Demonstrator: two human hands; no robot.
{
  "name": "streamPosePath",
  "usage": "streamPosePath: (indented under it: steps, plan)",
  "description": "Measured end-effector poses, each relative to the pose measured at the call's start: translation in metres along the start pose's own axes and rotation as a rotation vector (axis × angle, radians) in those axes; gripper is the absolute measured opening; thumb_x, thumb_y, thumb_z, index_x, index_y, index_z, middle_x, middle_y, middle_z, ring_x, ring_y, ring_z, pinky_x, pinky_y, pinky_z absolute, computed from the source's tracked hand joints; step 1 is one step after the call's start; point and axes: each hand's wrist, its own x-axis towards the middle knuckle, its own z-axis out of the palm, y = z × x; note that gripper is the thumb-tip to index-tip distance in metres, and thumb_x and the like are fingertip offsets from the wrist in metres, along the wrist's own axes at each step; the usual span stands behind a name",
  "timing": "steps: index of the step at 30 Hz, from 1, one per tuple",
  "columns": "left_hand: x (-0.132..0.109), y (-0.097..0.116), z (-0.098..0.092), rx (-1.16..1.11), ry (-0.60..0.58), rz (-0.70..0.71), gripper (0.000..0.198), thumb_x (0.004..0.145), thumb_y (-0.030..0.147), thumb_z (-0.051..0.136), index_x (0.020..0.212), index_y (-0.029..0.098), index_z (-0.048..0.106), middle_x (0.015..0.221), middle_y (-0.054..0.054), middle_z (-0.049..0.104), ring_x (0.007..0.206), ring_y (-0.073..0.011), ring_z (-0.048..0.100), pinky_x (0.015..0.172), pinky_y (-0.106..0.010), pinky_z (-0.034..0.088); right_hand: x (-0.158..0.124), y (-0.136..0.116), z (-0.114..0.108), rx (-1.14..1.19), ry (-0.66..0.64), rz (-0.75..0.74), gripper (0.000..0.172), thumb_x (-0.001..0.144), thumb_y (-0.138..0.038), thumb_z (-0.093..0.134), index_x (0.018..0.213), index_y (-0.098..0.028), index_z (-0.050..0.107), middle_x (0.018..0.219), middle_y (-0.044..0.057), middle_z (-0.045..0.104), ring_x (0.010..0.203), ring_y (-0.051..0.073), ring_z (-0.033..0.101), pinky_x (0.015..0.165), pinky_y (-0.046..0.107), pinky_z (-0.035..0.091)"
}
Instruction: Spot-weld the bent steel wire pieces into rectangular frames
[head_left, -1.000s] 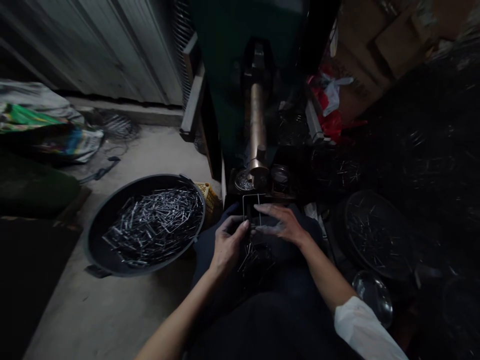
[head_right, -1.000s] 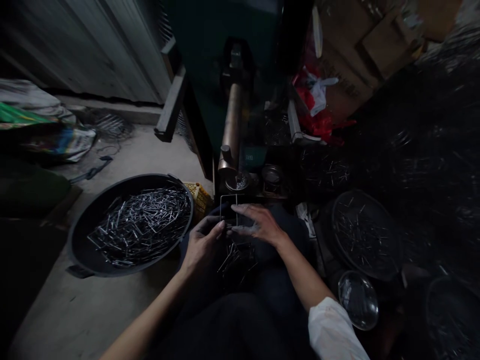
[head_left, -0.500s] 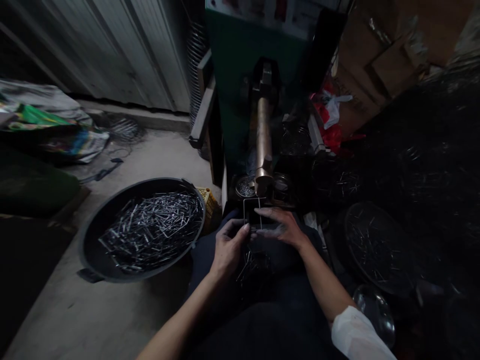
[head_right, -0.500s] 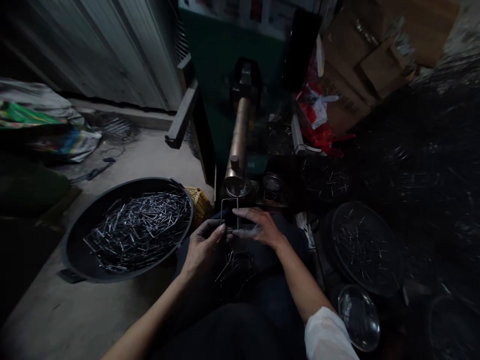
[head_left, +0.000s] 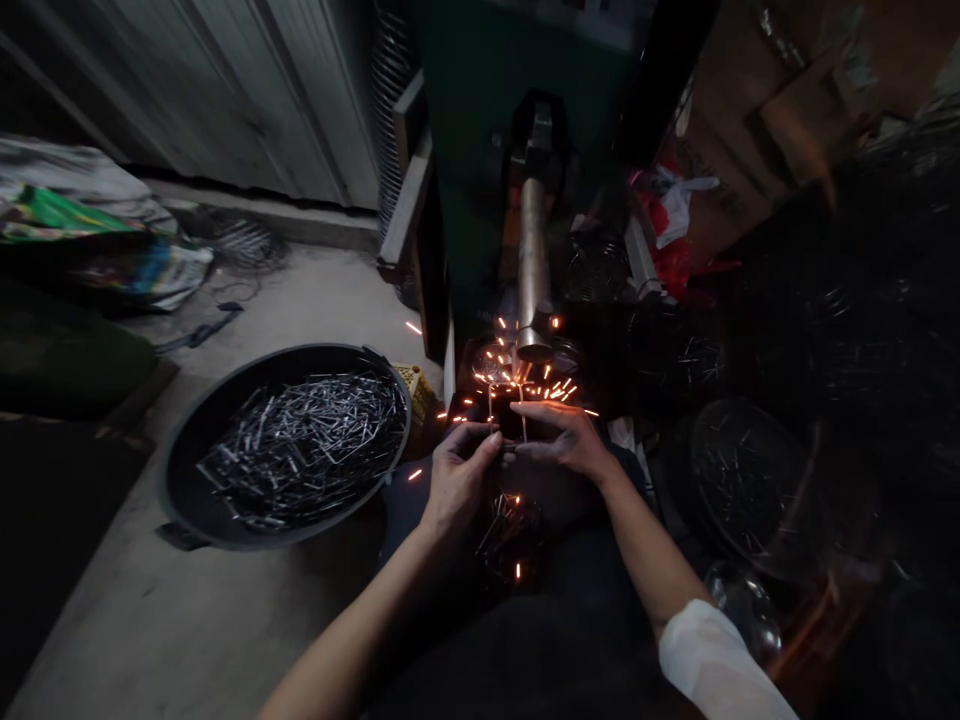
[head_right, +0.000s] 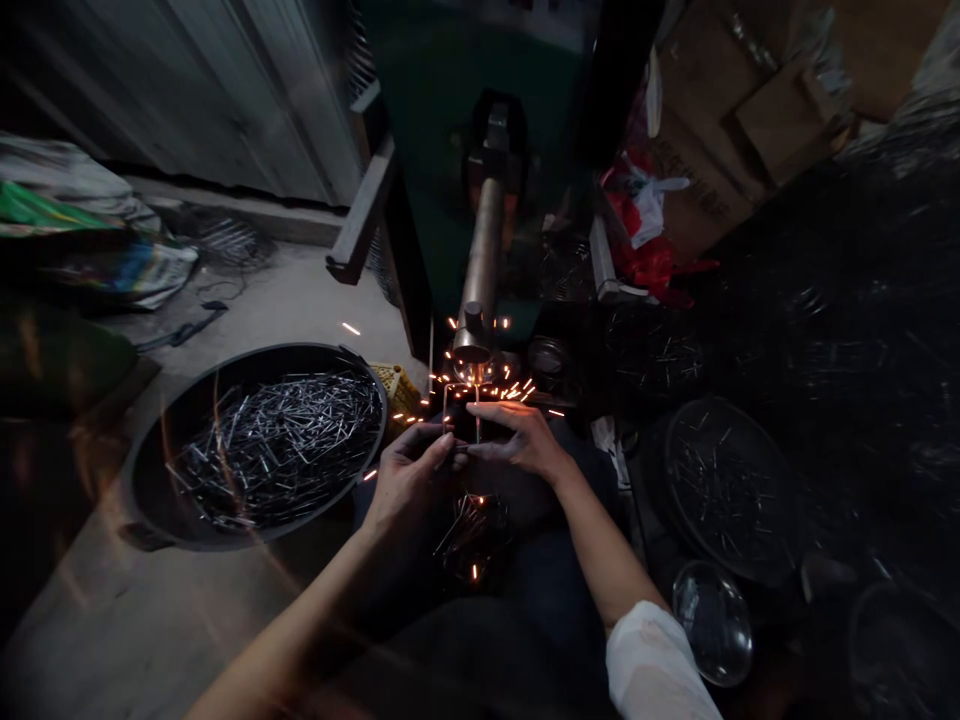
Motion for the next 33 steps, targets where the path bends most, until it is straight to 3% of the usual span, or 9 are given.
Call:
streamPosePath:
  steps: [3,5,8,11,16,21,33]
  plan:
    - [0.004,0.000,-0.003,0.062,-0.011,0.025,0.036,0.073,0.043,0.084,0.090,0.015,0.070,0.079,-0.002,0.071,0.065,-0.0144,0.067,0.066,-0.027,0.056,0.001,0.001,0.002,0.028,0.003,-0.003,0.054,0.082,-0.040,0.083,0.132,-0.028,0.067,0.129,0.006,0.070,0.117,0.024,0.068,0.104,0.037,0.053]
    - [0.010,0.002,-0.002,0.082,0.006,0.043,0.036,0.073,0.043,0.084,0.091,0.015,0.070,0.079,-0.002,0.071,0.066,-0.0150,0.068,0.066,-0.027,0.057,0.004,0.004,0.004,0.020,0.077,0.024,0.054,0.080,-0.042,0.084,0.129,-0.026,0.067,0.120,0.005,0.073,0.109,0.023,0.070,0.098,0.035,0.054]
    - [0.026,0.009,0.005,0.086,0.039,0.086,0.037,0.073,0.043,0.085,0.090,0.014,0.069,0.079,-0.004,0.072,0.066,-0.0155,0.069,0.065,-0.026,0.057,0.012,0.012,0.005,-0.011,0.224,0.095,0.036,0.077,-0.046,0.086,0.100,-0.021,0.073,0.090,0.002,0.073,0.083,0.019,0.069,0.079,0.030,0.055]
    - [0.046,0.016,0.013,0.024,0.037,0.098,0.039,0.069,0.041,0.087,0.089,0.013,0.067,0.075,-0.003,0.071,0.063,-0.0151,0.070,0.063,-0.025,0.057,0.022,0.019,0.002,0.034,0.207,0.141,0.029,0.080,-0.046,0.082,0.080,-0.020,0.071,0.078,0.001,0.070,0.074,0.017,0.065,0.072,0.028,0.051]
    - [0.067,0.022,0.019,-0.042,0.070,0.096,0.043,0.064,0.039,0.089,0.089,0.012,0.066,0.076,-0.004,0.072,0.060,-0.0149,0.070,0.060,-0.025,0.058,0.031,0.022,-0.002,0.154,0.241,0.211,0.025,0.085,-0.043,0.076,0.086,-0.019,0.073,0.083,0.001,0.072,0.080,0.018,0.067,0.077,0.029,0.050]
    - [0.074,0.027,0.020,-0.033,0.104,0.081,0.045,0.061,0.041,0.089,0.087,0.014,0.064,0.076,-0.002,0.071,0.057,-0.0124,0.068,0.058,-0.024,0.057,0.036,0.019,0.000,0.169,0.289,0.248,0.027,0.086,-0.045,0.072,0.085,-0.018,0.073,0.081,0.002,0.072,0.079,0.019,0.066,0.077,0.030,0.051]
    - [0.085,0.028,0.019,-0.007,0.070,0.105,0.038,0.067,0.040,0.084,0.085,0.016,0.062,0.067,0.000,0.068,0.052,-0.0113,0.062,0.051,-0.022,0.049,0.046,0.027,0.004,0.125,0.333,0.234,0.029,0.086,-0.047,0.070,0.083,-0.018,0.074,0.077,0.002,0.071,0.075,0.019,0.065,0.071,0.029,0.050]
